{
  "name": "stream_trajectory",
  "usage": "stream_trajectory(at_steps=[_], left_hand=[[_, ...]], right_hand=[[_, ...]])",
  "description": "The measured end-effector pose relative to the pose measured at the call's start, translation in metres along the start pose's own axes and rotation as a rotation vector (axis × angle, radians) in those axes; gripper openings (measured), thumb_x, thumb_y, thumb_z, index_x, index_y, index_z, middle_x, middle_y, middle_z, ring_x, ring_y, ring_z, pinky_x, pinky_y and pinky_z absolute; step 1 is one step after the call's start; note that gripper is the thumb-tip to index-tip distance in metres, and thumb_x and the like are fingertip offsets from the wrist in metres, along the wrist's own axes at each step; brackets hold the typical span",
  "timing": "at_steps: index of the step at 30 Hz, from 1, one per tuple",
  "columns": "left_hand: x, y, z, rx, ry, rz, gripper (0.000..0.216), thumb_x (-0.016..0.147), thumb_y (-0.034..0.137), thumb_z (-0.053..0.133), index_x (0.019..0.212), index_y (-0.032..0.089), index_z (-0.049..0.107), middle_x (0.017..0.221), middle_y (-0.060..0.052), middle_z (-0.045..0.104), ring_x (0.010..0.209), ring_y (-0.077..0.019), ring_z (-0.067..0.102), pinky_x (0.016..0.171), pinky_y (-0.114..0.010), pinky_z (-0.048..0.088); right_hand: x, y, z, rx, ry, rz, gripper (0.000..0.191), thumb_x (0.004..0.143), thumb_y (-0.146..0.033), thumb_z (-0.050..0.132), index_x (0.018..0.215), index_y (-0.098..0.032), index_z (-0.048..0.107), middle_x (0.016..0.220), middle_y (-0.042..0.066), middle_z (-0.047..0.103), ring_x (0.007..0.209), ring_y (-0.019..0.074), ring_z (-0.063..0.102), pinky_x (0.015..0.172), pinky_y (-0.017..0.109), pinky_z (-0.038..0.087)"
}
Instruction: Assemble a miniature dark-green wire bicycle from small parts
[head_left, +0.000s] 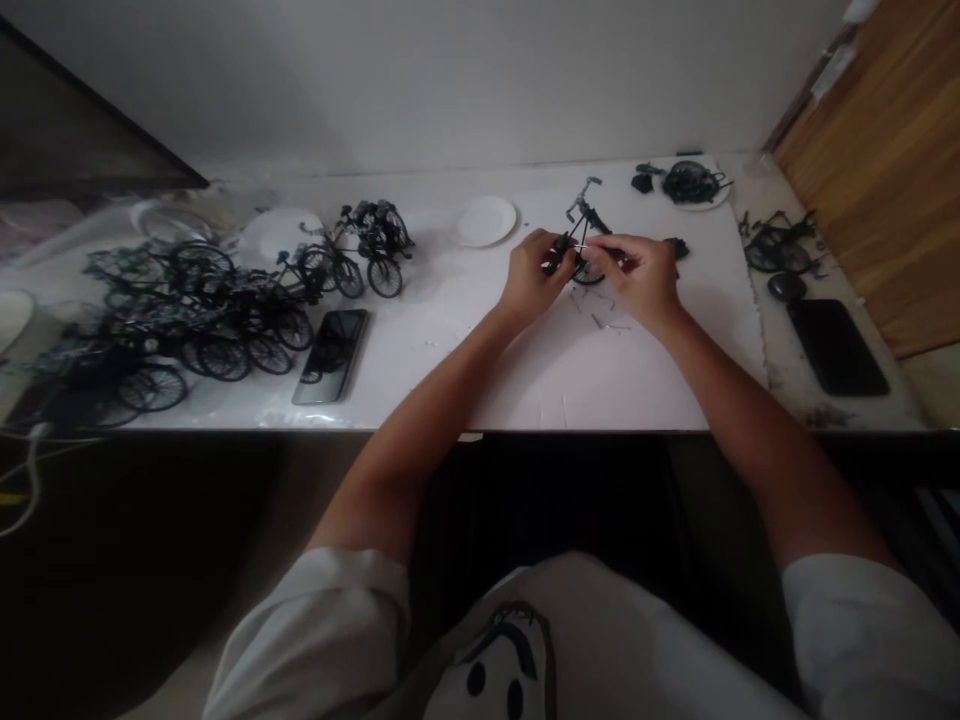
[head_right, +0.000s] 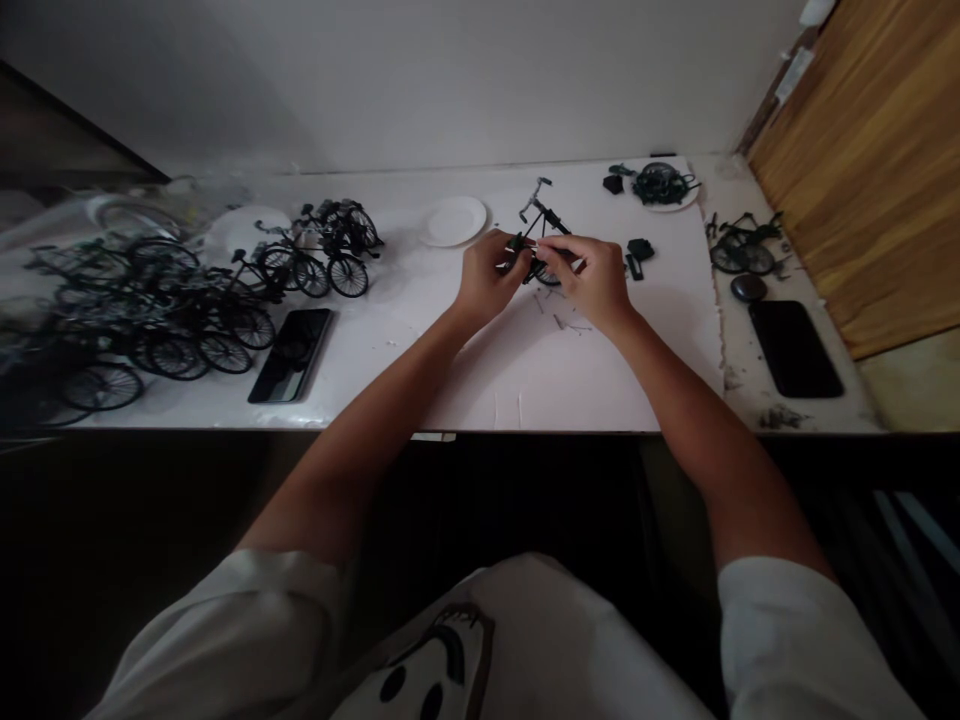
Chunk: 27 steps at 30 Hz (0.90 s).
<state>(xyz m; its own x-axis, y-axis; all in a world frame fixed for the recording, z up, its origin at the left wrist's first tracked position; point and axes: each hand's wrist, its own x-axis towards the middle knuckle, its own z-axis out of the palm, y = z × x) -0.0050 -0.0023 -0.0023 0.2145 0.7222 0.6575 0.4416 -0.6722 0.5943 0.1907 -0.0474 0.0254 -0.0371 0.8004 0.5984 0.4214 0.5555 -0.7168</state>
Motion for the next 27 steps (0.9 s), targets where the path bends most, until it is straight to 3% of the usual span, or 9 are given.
stream_trajectory(at_steps=[7,21,27], left_hand=[[0.0004,0.0078,-0.0029,0.02,-0.004,-0.022,0.014,0.099,0.02,0.066,0.107,0.018,0.078,0.098,-0.008,0.072,0.083,-0.0139,0.069,0.07,-0.023,0.058],[0.0001,0.0052,-0.0013,-0.081,-0.006,-0.084,0.016,0.1,0.027,0.066,0.106,0.017,0.077,0.102,-0.009,0.072,0.08,-0.012,0.071,0.069,-0.021,0.062],[0.0001,0.007,-0.002,-0.07,-0.018,-0.091,0.016,0.1,0.028,0.067,0.106,0.017,0.077,0.101,-0.009,0.07,0.08,-0.0126,0.07,0.071,-0.023,0.063]], right_hand=[[-0.0007,0.0,0.0007,0.028,0.021,-0.049,0.033,0.099,-0.051,0.075,0.108,-0.021,0.086,0.093,0.008,0.084,0.078,0.0209,0.079,0.068,0.032,0.064],[0.0005,-0.0014,-0.0027,-0.027,-0.023,0.011,0.036,0.097,-0.052,0.078,0.113,-0.022,0.087,0.092,0.007,0.084,0.082,0.0249,0.082,0.082,0.04,0.068],[0.0009,0.0022,-0.0026,-0.056,-0.031,0.019,0.035,0.099,-0.054,0.074,0.108,-0.022,0.087,0.089,0.006,0.083,0.081,0.0239,0.082,0.078,0.037,0.065]])
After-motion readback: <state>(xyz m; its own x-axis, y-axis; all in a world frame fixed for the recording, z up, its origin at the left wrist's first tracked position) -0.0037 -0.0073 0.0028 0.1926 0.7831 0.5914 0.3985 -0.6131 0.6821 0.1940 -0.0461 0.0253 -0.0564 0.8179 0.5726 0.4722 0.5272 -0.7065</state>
